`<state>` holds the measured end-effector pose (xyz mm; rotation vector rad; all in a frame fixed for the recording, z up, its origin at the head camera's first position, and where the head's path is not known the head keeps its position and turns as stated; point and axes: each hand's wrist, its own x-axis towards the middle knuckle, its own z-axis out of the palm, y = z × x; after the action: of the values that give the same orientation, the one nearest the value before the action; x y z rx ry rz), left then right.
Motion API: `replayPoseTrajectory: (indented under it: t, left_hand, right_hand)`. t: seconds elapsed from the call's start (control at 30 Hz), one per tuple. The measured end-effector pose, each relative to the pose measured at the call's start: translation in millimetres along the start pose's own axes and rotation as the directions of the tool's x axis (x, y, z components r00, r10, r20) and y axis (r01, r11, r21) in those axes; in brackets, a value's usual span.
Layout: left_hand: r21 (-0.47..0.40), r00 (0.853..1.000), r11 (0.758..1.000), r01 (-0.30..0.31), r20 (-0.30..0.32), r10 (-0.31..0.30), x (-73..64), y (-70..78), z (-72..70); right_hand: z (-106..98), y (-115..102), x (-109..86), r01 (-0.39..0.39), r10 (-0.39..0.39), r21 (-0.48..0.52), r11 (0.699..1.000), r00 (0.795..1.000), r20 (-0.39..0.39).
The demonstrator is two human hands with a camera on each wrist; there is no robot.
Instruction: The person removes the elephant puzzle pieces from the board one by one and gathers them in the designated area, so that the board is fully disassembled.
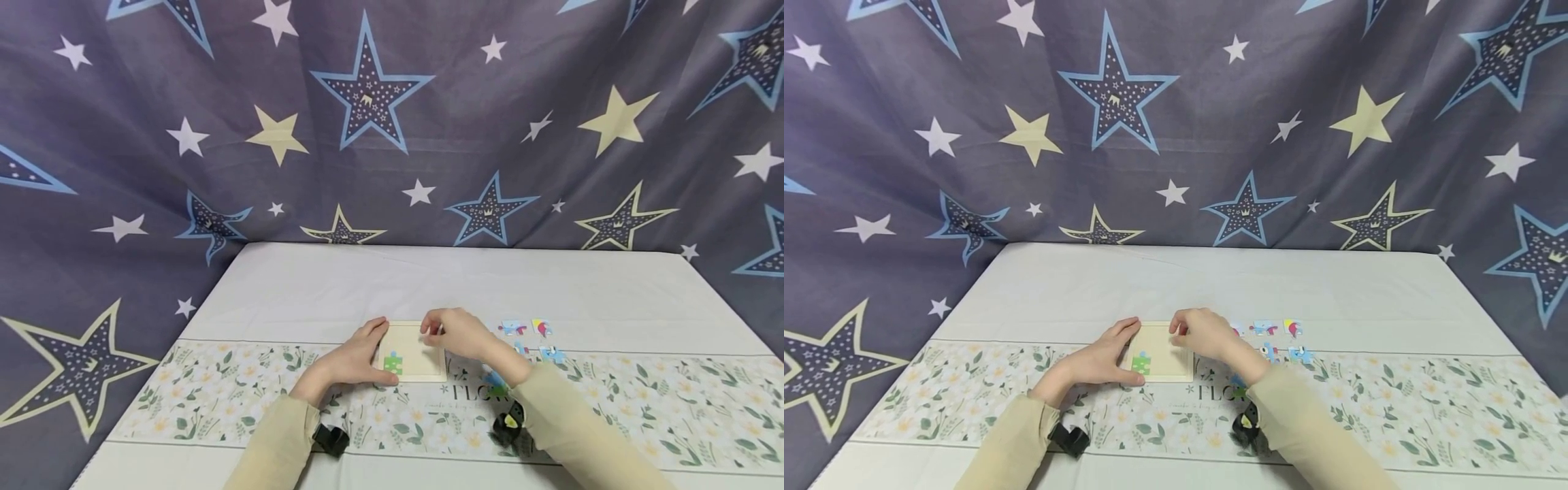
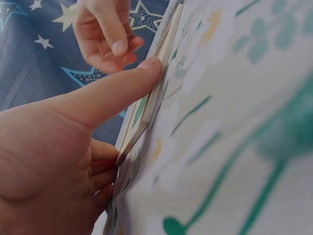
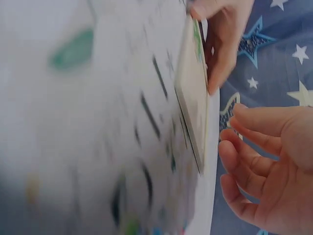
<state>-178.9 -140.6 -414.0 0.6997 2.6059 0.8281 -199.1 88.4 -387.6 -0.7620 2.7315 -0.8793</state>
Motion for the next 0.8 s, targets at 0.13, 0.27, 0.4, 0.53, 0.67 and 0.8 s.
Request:
replayPoseTrajectory:
  t: [0.13, 0.27, 0.4, 0.53, 0.67, 0.8]
  left_hand:
    - [-0.003, 1.000, 1.000, 0.005, 0.007, -0.005, -0.7, -0.7, 0.0]
    - [-0.010, 1.000, 1.000, 0.004, 0.007, -0.004, -0.8, -1.0, 0.2]
    - [-0.007, 1.000, 1.000, 0.000, 0.009, 0.000, -0.7, -0.5, 0.4]
    - [-0.008, 1.000, 1.000, 0.001, 0.015, 0.000, -0.6, 0.2, 0.1]
    - [-0.008, 1.000, 1.000, 0.003, 0.013, -0.003, -0.3, -0.2, -0.1]
    - [-0.007, 1.000, 1.000, 0.003, 0.012, -0.003, -0.4, -1.1, -0.3]
  right_hand:
    - [12.3, -9.9, 5.8, 0.027, -0.026, -0.026, 0.999, 0.999, 0.037]
    - [19.9, -19.0, 9.7, 0.036, -0.033, -0.063, 0.997, 0.998, 0.045]
    - [26.3, -24.3, 11.2, 0.040, -0.035, -0.094, 0.995, 0.998, 0.055]
    - [31.5, -26.8, 12.1, 0.045, -0.037, -0.127, 0.991, 0.998, 0.059]
    - [33.1, -29.5, 12.8, 0.031, -0.024, -0.143, 0.989, 0.998, 0.052]
    - [34.2, -31.4, 13.0, 0.035, -0.025, -0.160, 0.986, 0.998, 0.062]
